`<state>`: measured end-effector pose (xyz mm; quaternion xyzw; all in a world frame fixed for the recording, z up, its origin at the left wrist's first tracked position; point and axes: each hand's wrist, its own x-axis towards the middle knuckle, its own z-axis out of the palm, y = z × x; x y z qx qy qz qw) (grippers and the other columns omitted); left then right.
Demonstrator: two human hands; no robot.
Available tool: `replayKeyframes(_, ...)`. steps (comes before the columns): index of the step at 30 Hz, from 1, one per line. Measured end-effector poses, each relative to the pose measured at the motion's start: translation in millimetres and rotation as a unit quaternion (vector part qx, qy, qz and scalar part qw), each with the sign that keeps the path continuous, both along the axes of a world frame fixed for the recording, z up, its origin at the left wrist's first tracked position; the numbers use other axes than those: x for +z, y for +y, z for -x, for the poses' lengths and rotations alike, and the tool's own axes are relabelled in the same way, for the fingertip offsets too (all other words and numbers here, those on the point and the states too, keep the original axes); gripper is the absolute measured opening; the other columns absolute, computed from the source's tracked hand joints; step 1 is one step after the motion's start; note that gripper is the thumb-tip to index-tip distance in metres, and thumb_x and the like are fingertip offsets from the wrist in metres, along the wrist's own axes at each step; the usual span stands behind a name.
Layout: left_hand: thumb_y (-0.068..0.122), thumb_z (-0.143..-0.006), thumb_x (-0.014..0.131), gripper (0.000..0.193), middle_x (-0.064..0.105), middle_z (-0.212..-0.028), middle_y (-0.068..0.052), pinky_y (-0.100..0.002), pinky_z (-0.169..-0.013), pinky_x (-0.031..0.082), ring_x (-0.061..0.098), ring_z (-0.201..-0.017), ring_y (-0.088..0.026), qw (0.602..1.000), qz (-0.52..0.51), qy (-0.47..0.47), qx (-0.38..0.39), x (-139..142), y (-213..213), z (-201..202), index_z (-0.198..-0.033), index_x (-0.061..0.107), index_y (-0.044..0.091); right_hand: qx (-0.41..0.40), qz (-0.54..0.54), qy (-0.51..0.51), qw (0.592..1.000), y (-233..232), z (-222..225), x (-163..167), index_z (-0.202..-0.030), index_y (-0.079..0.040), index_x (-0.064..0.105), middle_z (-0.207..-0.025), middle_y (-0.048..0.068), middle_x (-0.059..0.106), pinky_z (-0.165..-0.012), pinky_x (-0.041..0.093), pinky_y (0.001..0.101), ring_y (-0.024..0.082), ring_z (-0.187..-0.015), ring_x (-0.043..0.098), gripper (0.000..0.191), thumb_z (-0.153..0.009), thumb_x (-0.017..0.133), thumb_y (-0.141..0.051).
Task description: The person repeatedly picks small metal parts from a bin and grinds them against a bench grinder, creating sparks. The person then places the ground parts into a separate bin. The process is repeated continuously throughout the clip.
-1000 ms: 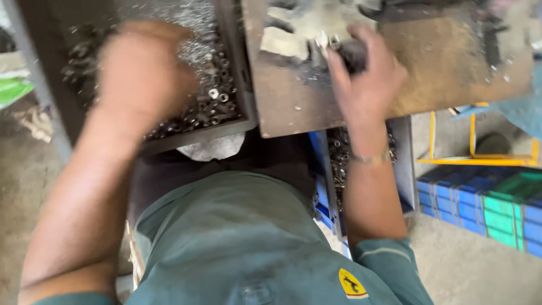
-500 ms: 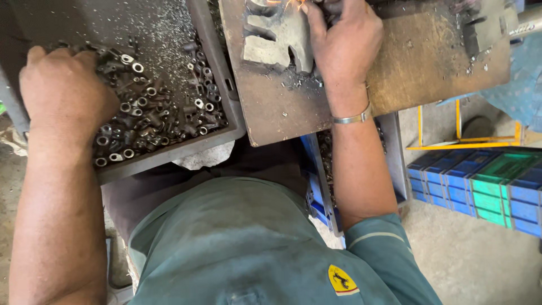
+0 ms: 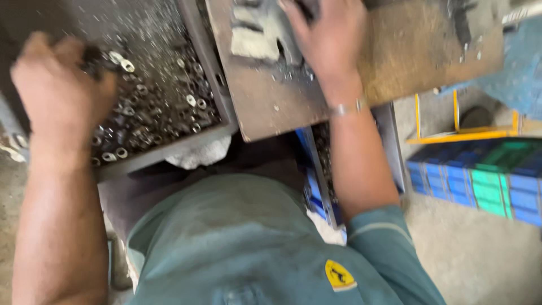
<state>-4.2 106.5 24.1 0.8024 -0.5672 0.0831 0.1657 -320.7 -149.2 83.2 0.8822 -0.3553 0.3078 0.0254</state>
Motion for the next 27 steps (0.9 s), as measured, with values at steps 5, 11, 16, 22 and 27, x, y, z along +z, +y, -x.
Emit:
replayKeyframes(5, 0.018, -0.095, 0.082, 0.03, 0.075, -0.112, -0.015, -0.039, -0.094, 0.057, 0.072, -0.102, -0.029, 0.942, 0.106, 0.305, -0.095, 45, 4, 56, -0.121, 0.075, 0.006, -0.008, 0.039, -0.1, 0.994, 66, 27, 21, -0.115, -0.007, 0.066, -0.109, 0.014, 0.07, -0.083, 0.055, 0.0411, 0.034, -0.096, 0.068, 0.03, -0.097, 0.088, -0.016)
replayKeyframes(11, 0.023, -0.089, 0.076, 0.042, 0.078, -0.105, -0.006, -0.032, -0.087, 0.058, 0.075, -0.094, -0.016, 0.802, 0.01, 0.562, -0.201, 51, -30, 125, -0.128, 0.068, 0.01, 0.254, -0.135, -0.037, 0.957, 118, 16, 22, -0.117, -0.006, 0.071, -0.11, 0.012, 0.074, -0.089, 0.061, 0.0385, 0.028, -0.099, 0.073, 0.044, -0.086, 0.093, -0.028)
replayKeyframes(16, 0.022, -0.091, 0.079, 0.041, 0.076, -0.108, -0.012, -0.036, -0.085, 0.058, 0.075, -0.096, -0.025, 0.878, 0.043, 0.436, -0.194, 46, -54, 88, -0.127, 0.069, 0.008, 0.085, -0.052, -0.013, 0.995, 90, 22, 27, -0.117, -0.007, 0.074, -0.102, 0.013, 0.075, -0.081, 0.058, 0.0384, 0.03, -0.089, 0.072, 0.035, -0.091, 0.094, -0.019)
replayKeyframes(22, 0.017, -0.069, 0.08, 0.042, 0.071, -0.109, -0.012, -0.042, -0.083, 0.057, 0.067, -0.102, -0.033, 0.993, -0.08, -0.066, -0.057, 0, -60, -27, -0.111, 0.079, 0.014, 0.029, -0.054, -0.069, 0.996, 24, 10, 12, -0.116, -0.005, 0.067, -0.105, 0.01, 0.078, -0.083, 0.061, 0.0346, 0.024, -0.094, 0.078, 0.035, -0.091, 0.089, -0.015)
replayKeyframes(27, 0.034, -0.075, 0.083, 0.042, 0.07, -0.112, -0.015, -0.045, -0.088, 0.056, 0.065, -0.108, -0.035, 0.97, -0.221, -0.1, -0.006, -54, -54, -63, -0.112, 0.08, 0.013, -0.016, 0.012, -0.053, 0.998, 8, -6, 3, -0.098, -0.003, 0.065, -0.084, 0.01, 0.073, -0.069, 0.056, 0.0381, 0.029, -0.074, 0.072, 0.038, -0.084, 0.097, -0.018)
